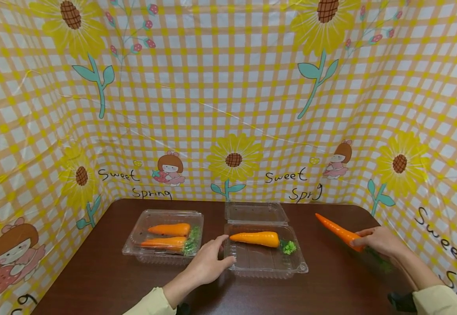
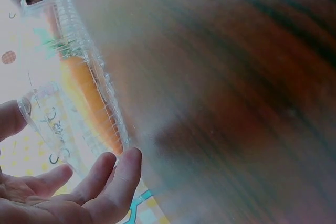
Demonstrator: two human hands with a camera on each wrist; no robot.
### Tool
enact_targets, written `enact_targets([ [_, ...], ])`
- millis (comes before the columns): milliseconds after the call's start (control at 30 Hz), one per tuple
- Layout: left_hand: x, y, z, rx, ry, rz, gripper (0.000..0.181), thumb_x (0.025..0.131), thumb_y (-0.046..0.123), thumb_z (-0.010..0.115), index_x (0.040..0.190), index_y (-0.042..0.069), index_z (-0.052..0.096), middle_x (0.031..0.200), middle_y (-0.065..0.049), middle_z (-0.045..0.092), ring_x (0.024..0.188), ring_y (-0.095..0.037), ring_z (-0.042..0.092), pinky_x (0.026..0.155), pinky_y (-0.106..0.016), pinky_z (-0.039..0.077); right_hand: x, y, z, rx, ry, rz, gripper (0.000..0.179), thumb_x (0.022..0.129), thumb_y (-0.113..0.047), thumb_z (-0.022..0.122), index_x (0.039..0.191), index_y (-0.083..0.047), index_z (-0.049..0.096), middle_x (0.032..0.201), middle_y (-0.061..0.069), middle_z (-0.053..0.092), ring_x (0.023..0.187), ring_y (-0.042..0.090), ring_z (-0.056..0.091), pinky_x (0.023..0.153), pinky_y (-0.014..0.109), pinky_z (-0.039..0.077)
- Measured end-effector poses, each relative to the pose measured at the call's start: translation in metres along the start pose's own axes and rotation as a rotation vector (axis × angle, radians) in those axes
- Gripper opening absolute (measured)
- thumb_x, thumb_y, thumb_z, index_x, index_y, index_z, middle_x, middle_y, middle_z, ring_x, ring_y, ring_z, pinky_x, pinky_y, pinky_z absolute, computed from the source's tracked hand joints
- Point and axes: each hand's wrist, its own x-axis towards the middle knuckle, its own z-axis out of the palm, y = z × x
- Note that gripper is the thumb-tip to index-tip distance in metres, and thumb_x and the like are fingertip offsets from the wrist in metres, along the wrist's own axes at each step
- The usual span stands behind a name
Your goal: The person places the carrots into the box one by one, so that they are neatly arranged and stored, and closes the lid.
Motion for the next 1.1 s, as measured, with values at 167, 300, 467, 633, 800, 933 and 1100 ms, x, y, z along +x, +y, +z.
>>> enact_targets([
  [167, -0.001, 0.001, -0.001, -0.004, 0.002, 0.006, 0.070, 0.096, 0.038, 0.069, 0.153, 0.010, 0.041, 0.133, -0.016, 0.060, 0.122, -0.036, 0.057, 0.095, -0.059, 0.048, -0.005, -0.014, 0.001, -0.011, 0.006, -0.072, 0.065, 0.089, -0.034, 0.076, 0.129, 0.015, 0.060, 0.120, 0.031, 0.065, 0.096, 0.026, 0.062, 0.074, 0.034, 0.049],
  [300, -0.002, 0.002, -0.001, -0.002, 0.009, 0.010, 0.069, 0.096, 0.037, 0.069, 0.153, 0.009, 0.041, 0.135, -0.017, 0.059, 0.123, -0.036, 0.057, 0.097, -0.060, 0.047, -0.008, -0.029, 0.000, 0.000, -0.010, -0.088, 0.063, 0.090, -0.032, 0.076, 0.131, 0.013, 0.059, 0.120, 0.027, 0.066, 0.098, 0.025, 0.063, 0.077, 0.035, 0.050],
  [467, -0.002, 0.002, -0.001, 0.004, 0.015, 0.006, 0.069, 0.096, 0.037, 0.069, 0.153, 0.009, 0.042, 0.135, -0.017, 0.059, 0.125, -0.036, 0.056, 0.098, -0.060, 0.047, -0.013, -0.049, 0.000, -0.035, -0.017, -0.122, 0.061, 0.089, -0.032, 0.076, 0.130, 0.011, 0.062, 0.118, 0.023, 0.069, 0.097, 0.023, 0.063, 0.076, 0.034, 0.049],
  [633, -0.002, 0.001, -0.001, 0.007, 0.014, 0.002, 0.069, 0.095, 0.037, 0.069, 0.153, 0.010, 0.042, 0.133, -0.017, 0.060, 0.125, -0.037, 0.056, 0.098, -0.060, 0.046, -0.015, -0.069, 0.001, -0.056, -0.029, -0.134, 0.060, 0.088, -0.034, 0.077, 0.131, 0.006, 0.064, 0.117, 0.017, 0.070, 0.097, 0.023, 0.061, 0.077, 0.033, 0.048],
  [800, -0.003, 0.000, -0.002, 0.003, 0.017, -0.013, 0.069, 0.095, 0.038, 0.069, 0.153, 0.011, 0.042, 0.132, -0.015, 0.060, 0.125, -0.037, 0.055, 0.097, -0.061, 0.046, -0.018, -0.091, 0.003, -0.071, -0.032, -0.167, 0.059, 0.086, -0.034, 0.079, 0.129, 0.004, 0.066, 0.112, 0.014, 0.072, 0.095, 0.023, 0.061, 0.076, 0.033, 0.047],
  [933, -0.003, 0.000, -0.001, 0.006, 0.019, -0.017, 0.069, 0.095, 0.038, 0.069, 0.153, 0.011, 0.042, 0.134, -0.016, 0.060, 0.126, -0.037, 0.055, 0.098, -0.061, 0.046, -0.022, -0.108, 0.008, -0.044, -0.036, -0.185, 0.058, 0.083, -0.030, 0.081, 0.127, 0.004, 0.067, 0.107, 0.012, 0.074, 0.087, 0.022, 0.062, 0.070, 0.032, 0.048],
  [1100, -0.001, 0.001, 0.000, 0.002, 0.014, -0.012, 0.070, 0.095, 0.038, 0.069, 0.153, 0.011, 0.042, 0.134, -0.016, 0.060, 0.125, -0.037, 0.055, 0.098, -0.061, 0.046, -0.027, -0.123, 0.015, -0.041, -0.055, -0.228, 0.056, 0.083, -0.026, 0.082, 0.126, 0.005, 0.067, 0.106, 0.012, 0.073, 0.083, 0.023, 0.060, 0.068, 0.032, 0.046],
])
